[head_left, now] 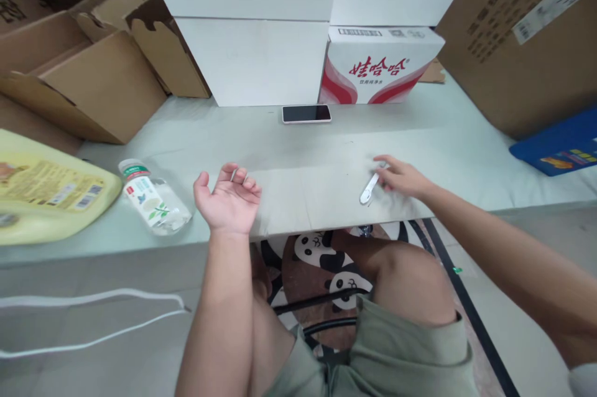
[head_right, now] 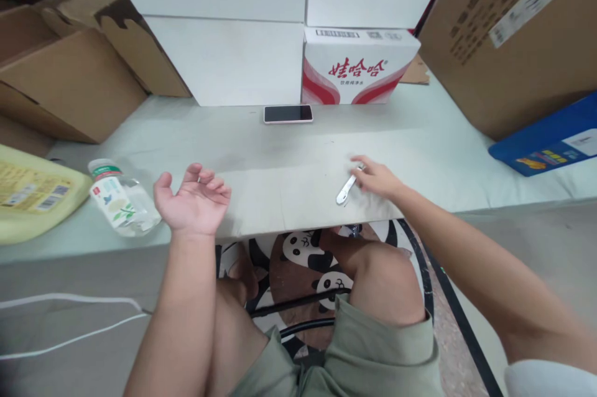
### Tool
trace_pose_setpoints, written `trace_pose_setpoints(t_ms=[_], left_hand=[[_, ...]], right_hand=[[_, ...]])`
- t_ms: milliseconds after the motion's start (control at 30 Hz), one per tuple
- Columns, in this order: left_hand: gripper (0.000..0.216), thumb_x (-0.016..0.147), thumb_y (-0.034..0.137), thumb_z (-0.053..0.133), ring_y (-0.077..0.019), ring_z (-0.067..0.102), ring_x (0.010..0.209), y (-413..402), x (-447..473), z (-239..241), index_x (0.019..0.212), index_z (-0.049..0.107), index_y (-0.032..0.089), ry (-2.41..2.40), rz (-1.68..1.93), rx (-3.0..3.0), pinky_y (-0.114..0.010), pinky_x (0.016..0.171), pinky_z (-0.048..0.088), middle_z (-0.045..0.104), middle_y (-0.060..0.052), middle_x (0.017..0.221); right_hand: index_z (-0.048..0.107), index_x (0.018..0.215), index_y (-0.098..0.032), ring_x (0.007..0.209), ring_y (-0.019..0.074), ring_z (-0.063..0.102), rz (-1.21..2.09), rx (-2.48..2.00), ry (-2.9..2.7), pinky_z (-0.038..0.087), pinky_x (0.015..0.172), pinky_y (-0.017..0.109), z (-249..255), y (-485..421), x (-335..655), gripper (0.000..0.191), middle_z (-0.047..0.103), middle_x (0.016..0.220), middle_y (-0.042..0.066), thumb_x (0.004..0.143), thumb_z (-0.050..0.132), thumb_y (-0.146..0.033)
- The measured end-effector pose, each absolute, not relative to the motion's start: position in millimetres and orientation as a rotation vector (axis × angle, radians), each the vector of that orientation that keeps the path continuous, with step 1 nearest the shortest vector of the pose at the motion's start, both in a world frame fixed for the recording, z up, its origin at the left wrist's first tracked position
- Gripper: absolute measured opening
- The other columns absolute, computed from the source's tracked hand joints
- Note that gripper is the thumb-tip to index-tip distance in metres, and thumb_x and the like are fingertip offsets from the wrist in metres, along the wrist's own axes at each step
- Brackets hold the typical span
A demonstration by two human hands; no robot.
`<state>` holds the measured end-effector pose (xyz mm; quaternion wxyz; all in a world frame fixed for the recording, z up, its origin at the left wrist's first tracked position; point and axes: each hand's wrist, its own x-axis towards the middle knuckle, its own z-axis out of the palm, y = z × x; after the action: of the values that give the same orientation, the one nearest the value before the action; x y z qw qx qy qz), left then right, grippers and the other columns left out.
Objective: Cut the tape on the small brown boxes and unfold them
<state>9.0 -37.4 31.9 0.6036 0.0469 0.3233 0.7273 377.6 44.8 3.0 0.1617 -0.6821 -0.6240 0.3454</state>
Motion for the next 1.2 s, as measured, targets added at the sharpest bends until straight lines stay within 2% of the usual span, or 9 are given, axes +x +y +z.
trace_pose_setpoints(t_ms=[167, 333, 400, 600, 800, 900, 967, 1067, 1200], left_hand=[[0.046, 0.089, 0.058, 0.045, -0.0111, 0.053, 0.047, -50.7, -2.8, 33.6, 0.074, 0.062, 0.018, 0.736, 1.705, 0.140, -0.024, 0.047, 0.044, 0.056, 0.000, 0.061], [0.024, 0.080, 0.039, 0.058, -0.0089, 0.054, 0.049, -63.2, -18.4, 30.1, 0.071, 0.062, 0.017, 0.889, 1.747, 0.208, -0.021, 0.050, 0.044, 0.059, 0.000, 0.062], [0.019, 0.076, 0.036, 0.062, -0.0091, 0.055, 0.050, -66.2, -20.7, 26.9, 0.071, 0.063, 0.017, 0.984, 1.718, 0.267, -0.021, 0.051, 0.043, 0.061, 0.000, 0.063], [0.024, 0.072, 0.041, 0.064, -0.0092, 0.057, 0.050, -68.6, -28.6, 22.8, 0.073, 0.063, 0.017, 1.116, 1.638, 0.332, -0.022, 0.053, 0.040, 0.062, 0.000, 0.066], [0.025, 0.073, 0.042, 0.059, -0.0097, 0.055, 0.051, -69.3, -52.2, 25.6, 0.072, 0.061, 0.018, 1.095, 1.695, 0.227, -0.024, 0.057, 0.039, 0.061, 0.001, 0.065], [0.022, 0.073, 0.039, 0.057, -0.0097, 0.054, 0.051, -70.5, -61.4, 22.3, 0.068, 0.059, 0.018, 1.107, 1.677, 0.203, -0.025, 0.058, 0.036, 0.059, 0.000, 0.063], [0.022, 0.074, 0.038, 0.056, -0.0097, 0.053, 0.051, -70.0, -64.6, 19.8, 0.067, 0.059, 0.018, 1.119, 1.666, 0.202, -0.026, 0.058, 0.035, 0.058, 0.000, 0.063], [0.022, 0.076, 0.038, 0.056, -0.0096, 0.052, 0.051, -66.8, -65.1, 18.3, 0.067, 0.059, 0.018, 1.111, 1.646, 0.204, -0.027, 0.059, 0.035, 0.058, 0.000, 0.064], [0.022, 0.076, 0.038, 0.056, -0.0093, 0.052, 0.052, -62.1, -60.2, 18.8, 0.068, 0.060, 0.018, 1.079, 1.631, 0.203, -0.027, 0.058, 0.034, 0.059, 0.000, 0.064]], right_hand=[[0.058, 0.074, -0.024, 0.062, 0.0187, 0.054, 0.775, -1.908, -2.095, 0.041, 0.065, 0.032, 1.3, 34.9, 335.0, 0.019, 0.058, 0.060, 0.001, 0.071, 0.073, -0.035], [0.043, 0.092, -0.026, 0.064, 0.0157, 0.062, 1.065, -1.585, -1.960, 0.049, 0.064, 0.030, 11.5, 32.1, 288.3, 0.039, 0.068, 0.078, -0.001, 0.073, 0.069, -0.049], [0.045, 0.097, -0.025, 0.064, 0.0146, 0.062, 1.222, -1.443, -1.841, 0.048, 0.062, 0.029, 18.3, 33.2, 253.6, 0.048, 0.068, 0.078, -0.001, 0.069, 0.074, -0.052], [0.057, 0.097, -0.024, 0.056, 0.0109, 0.050, 1.273, -1.231, -1.963, 0.038, 0.051, 0.024, 40.2, 58.0, 124.3, 0.029, 0.057, 0.064, -0.006, 0.080, 0.060, -0.047], [0.059, 0.097, -0.025, 0.048, 0.0120, 0.045, 1.158, -1.102, -2.155, 0.036, 0.045, 0.025, 61.9, 98.4, -31.4, 0.025, 0.051, 0.057, -0.006, 0.075, 0.069, -0.030], [0.052, 0.128, -0.027, 0.058, 0.0159, 0.058, 1.184, -0.777, -2.259, 0.051, 0.059, 0.031, 73.1, 111.1, -110.1, 0.052, 0.060, 0.071, -0.003, 0.077, 0.059, -0.021], [0.050, 0.134, -0.025, 0.077, 0.0205, 0.066, 1.096, -0.565, -2.375, 0.056, 0.077, 0.040, 79.0, 116.8, -148.4, 0.060, 0.062, 0.081, -0.001, 0.076, 0.058, -0.016], [0.057, 0.118, -0.020, 0.102, 0.0288, 0.066, 0.840, -0.503, -2.574, 0.049, 0.098, 0.052, 85.7, 120.3, -173.4, 0.045, 0.059, 0.086, 0.001, 0.074, 0.058, -0.010], [0.053, 0.096, -0.018, 0.111, 0.0320, 0.064, 0.597, -0.706, -2.579, 0.046, 0.103, 0.054, 104.1, 113.3, -158.0, 0.015, 0.057, 0.087, 0.003, 0.082, 0.055, -0.013]])
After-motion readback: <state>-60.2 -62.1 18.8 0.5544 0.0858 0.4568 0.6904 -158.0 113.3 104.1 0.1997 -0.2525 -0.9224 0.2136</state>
